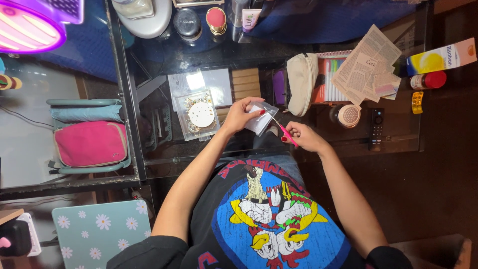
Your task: The person packs various cosmetic items into a pink toiletry bag on a cluttered glass desk, then closes the bag and places it on a nearby chair. They then retrieve a small plastic bag containing jewelry, cut it open with scissors, and begin attaching small metal charms to a white circular disc.
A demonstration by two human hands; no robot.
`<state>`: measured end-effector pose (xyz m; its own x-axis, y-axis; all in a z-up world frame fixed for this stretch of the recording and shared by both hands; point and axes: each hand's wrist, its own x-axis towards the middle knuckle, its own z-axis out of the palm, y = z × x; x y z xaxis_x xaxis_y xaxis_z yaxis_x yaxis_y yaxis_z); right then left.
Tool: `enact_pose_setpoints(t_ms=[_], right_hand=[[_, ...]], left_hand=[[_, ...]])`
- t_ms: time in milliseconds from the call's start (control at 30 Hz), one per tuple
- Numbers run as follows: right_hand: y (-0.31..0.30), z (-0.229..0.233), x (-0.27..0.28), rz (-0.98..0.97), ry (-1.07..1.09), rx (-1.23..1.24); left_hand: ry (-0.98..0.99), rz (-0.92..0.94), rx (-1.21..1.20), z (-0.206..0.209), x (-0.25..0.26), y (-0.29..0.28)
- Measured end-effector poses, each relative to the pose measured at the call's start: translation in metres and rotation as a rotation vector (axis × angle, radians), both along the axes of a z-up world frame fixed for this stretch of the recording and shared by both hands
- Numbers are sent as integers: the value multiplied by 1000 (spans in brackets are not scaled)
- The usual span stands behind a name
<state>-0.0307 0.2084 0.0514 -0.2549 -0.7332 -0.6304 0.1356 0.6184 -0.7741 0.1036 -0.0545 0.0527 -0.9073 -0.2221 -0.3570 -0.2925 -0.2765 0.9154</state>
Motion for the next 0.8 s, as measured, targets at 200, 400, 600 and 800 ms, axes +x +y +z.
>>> enact_pose_setpoints(t_ms=[200,400,600,800], right_hand=[[0,-6,6,-59,-37,-11],[-7,-6,11,-92,-44,-15],[-13,-7,16,-105,-40,-30],[-25,-17,26,-148,-69,-66]], left_hand=[[0,26,11,-11,-3,3],[-10,20,25,-9,-4,2],[-43,6,57,-9,-7,-3],[-48,-3,67,-19,-5,-3]])
